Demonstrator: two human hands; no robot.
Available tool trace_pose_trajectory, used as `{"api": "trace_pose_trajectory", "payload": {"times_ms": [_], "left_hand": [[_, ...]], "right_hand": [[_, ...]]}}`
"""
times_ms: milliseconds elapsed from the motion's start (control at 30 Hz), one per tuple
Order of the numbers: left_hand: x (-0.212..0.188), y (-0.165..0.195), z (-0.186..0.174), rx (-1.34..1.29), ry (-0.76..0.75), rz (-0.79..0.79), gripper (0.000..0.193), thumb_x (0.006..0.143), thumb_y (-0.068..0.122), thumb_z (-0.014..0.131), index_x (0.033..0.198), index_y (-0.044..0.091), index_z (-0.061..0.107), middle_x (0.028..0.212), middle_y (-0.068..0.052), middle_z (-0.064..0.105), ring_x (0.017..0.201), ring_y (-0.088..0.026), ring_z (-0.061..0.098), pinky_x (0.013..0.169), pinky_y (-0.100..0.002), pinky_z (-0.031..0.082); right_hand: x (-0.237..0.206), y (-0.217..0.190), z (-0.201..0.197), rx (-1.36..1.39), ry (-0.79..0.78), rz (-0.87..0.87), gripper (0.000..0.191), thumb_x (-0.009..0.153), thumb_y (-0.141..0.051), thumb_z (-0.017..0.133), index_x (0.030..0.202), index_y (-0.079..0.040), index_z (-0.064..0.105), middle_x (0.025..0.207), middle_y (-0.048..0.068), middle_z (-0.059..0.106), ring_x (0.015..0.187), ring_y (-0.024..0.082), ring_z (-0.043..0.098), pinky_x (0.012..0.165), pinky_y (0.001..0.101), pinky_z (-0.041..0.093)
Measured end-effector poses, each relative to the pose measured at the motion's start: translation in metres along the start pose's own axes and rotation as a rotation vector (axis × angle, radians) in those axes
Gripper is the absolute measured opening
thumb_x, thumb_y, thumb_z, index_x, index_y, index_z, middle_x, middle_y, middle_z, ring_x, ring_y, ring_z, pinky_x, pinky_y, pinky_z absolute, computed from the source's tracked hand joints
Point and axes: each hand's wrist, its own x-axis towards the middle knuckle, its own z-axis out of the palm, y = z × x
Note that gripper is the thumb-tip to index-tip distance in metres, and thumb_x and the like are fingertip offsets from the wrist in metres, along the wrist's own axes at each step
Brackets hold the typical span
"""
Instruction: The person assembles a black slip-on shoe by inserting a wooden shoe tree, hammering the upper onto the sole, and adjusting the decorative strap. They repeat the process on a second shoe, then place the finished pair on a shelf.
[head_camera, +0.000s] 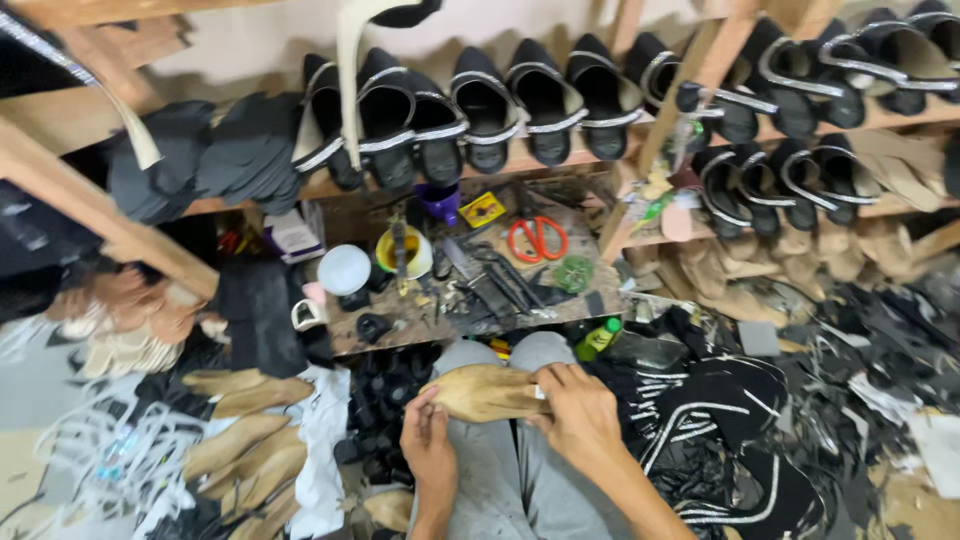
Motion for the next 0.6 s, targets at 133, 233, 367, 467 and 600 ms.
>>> {"api": "trace_pose_trajectory", "payload": {"times_ms": [133,233,367,467,600], "left_hand": [[0.002,0.001,-0.002,0.065,0.013,-0.023,0.028,0.099,-0.002,0.055,0.126,-0.004,0.063,0.094,-0.002,0.061,0.084,-0.007,0.053,0.076,-0.022,0.043],[0.003,-0.002,-0.004,0.021,0.028,-0.031,0.025,0.098,-0.002,0.054,0.123,-0.003,0.063,0.093,0.0,0.062,0.084,-0.006,0.055,0.078,-0.021,0.046],[0.004,-0.007,-0.007,0.043,0.052,-0.047,0.023,0.099,-0.002,0.057,0.121,-0.003,0.065,0.09,-0.001,0.058,0.082,-0.007,0.052,0.075,-0.021,0.044],[0.005,-0.007,-0.009,0.024,0.056,-0.025,0.023,0.098,-0.003,0.056,0.119,-0.003,0.065,0.093,0.0,0.062,0.084,-0.006,0.055,0.078,-0.021,0.046],[0.006,0.004,-0.008,0.01,0.056,-0.013,0.023,0.098,-0.003,0.055,0.119,-0.002,0.064,0.101,-0.002,0.065,0.089,-0.009,0.057,0.082,-0.023,0.048]], "right_hand": [[-0.001,-0.003,0.001,-0.008,0.007,-0.002,0.053,0.056,-0.023,0.092,0.1,-0.009,0.066,0.097,0.007,0.067,0.094,0.032,0.064,0.073,0.045,0.051],[-0.002,-0.005,0.004,-0.015,0.023,-0.006,0.054,0.055,-0.023,0.092,0.1,-0.01,0.066,0.098,0.006,0.068,0.093,0.031,0.065,0.076,0.0439,0.052],[-0.002,-0.007,0.008,-0.033,0.021,0.009,0.055,0.055,-0.024,0.092,0.103,-0.013,0.067,0.097,0.004,0.068,0.093,0.03,0.066,0.075,0.0433,0.052],[-0.001,-0.01,0.01,-0.056,0.006,0.029,0.055,0.056,-0.025,0.092,0.104,-0.014,0.068,0.096,0.005,0.069,0.092,0.03,0.066,0.075,0.0434,0.052],[0.0,-0.013,0.012,-0.055,-0.002,0.037,0.056,0.056,-0.026,0.092,0.106,-0.015,0.068,0.096,0.004,0.069,0.091,0.029,0.066,0.075,0.0428,0.053]]}}
